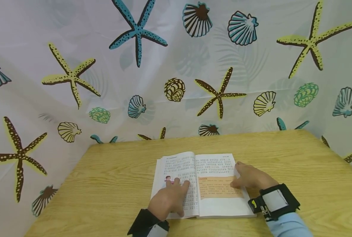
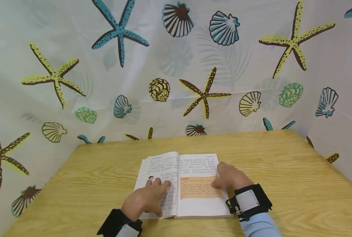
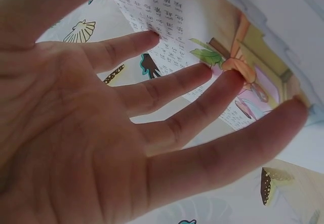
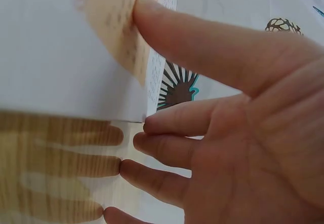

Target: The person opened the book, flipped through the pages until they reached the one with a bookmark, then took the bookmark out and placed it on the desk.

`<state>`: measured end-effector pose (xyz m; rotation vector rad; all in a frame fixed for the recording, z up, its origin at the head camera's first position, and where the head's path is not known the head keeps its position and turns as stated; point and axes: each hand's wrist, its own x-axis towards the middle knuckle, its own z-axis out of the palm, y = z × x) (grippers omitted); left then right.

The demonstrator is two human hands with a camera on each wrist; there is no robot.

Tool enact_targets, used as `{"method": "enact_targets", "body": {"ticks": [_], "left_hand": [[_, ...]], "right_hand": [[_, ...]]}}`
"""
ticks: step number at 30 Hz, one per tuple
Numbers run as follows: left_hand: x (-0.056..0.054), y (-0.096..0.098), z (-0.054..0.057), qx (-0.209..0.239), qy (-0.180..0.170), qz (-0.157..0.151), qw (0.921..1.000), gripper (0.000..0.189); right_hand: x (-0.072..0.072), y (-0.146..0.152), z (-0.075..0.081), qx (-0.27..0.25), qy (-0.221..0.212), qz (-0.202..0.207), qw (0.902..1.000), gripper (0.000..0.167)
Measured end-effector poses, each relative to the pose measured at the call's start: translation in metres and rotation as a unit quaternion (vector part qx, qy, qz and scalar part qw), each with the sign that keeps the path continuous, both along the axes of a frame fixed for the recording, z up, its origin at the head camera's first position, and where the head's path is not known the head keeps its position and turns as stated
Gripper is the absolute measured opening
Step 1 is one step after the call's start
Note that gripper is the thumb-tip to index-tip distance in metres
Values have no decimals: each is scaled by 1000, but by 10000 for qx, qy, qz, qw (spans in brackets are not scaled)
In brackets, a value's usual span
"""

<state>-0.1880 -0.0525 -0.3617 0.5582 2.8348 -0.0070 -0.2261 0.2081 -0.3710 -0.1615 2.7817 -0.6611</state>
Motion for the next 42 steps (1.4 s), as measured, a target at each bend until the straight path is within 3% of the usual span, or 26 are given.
{"method": "enact_targets", "body": {"ticks": [11, 16, 21, 23, 26, 32, 35, 42], "left_hand": [[0, -1, -1, 14, -18, 81, 10000, 85], [1, -2, -1, 23, -28, 98, 9999, 84], [1, -1, 0, 25, -100, 89, 9999, 84], [0, -1, 1, 58, -114, 77, 9999, 84], [-1, -1, 2, 102, -109, 56, 9999, 83], [-2, -2, 8, 106, -107, 31, 9999, 84], [-3, -2, 10, 111, -128, 69, 9998, 86], [-3, -2, 11, 109, -187, 161, 9996, 86]], "right_hand": [[3, -5, 6, 115, 38, -241, 9996, 60], [8, -16, 10, 588, 524, -122, 9968, 39], [10, -24, 12, 963, 1292, -68, 9869, 23], [9, -22, 13, 718, 1506, -40, 9860, 19], [4, -11, 15, -44, 1604, 189, 9869, 9], [1, 21, 21, -1358, 718, 988, 9832, 8], [1, 28, 24, -1544, 478, 1203, 9795, 14], [1, 26, 27, -1555, 553, 1262, 9782, 23]]}}
